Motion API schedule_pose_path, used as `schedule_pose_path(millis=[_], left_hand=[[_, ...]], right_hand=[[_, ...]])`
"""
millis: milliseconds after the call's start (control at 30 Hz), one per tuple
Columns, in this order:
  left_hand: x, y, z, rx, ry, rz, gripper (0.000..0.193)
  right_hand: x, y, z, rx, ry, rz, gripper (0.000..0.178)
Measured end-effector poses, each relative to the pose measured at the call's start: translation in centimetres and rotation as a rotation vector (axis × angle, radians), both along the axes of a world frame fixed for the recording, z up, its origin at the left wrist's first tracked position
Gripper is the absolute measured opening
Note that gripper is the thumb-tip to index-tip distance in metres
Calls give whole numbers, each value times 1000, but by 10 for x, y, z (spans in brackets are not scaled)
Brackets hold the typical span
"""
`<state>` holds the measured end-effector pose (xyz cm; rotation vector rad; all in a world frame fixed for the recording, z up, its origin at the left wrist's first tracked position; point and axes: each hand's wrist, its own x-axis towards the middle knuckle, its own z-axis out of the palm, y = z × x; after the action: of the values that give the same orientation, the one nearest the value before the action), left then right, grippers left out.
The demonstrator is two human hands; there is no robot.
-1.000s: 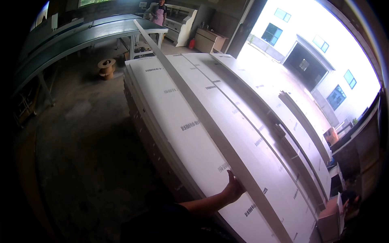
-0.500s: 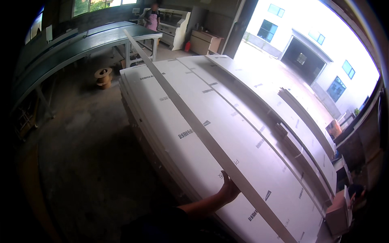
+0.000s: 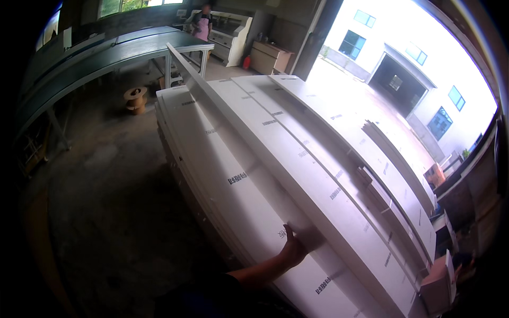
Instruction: The person lifts and stacks large white panels in a workshop environment. They move between stacks, pick up individual panels, and place them onto a growing pile. The person also handles a white plastic strip, placing it on a panel before stacking it.
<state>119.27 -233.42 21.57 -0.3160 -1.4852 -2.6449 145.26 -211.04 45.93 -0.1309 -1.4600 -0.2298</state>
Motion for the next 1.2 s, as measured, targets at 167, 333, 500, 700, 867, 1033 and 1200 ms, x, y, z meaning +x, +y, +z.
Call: schedule_pose_path(millis=[167, 333, 500, 700, 867, 1033, 1200], left_hand=[[-9, 7, -21, 634, -325, -319, 70], [-10, 4, -37, 777, -357, -530, 104], [-9, -47, -11, 419, -637, -625, 101], [6, -72, 53, 449, -787, -559, 108], [28, -103, 115, 398, -616, -531, 96], [42, -128, 161, 80, -265, -157, 79], [40, -168, 184, 31, -318, -81, 80]], right_hand=[[-20, 19, 1, -21, 21, 45, 47], [-41, 24, 20, -26, -72, -59, 44], [-60, 29, 29, 1, -105, -105, 43], [-53, 76, -13, 23, -160, -138, 41], [-46, 96, -39, 51, -328, -179, 35], [-42, 53, -31, -300, -289, -42, 29], [-11, 30, -26, -188, -319, 70, 28]])
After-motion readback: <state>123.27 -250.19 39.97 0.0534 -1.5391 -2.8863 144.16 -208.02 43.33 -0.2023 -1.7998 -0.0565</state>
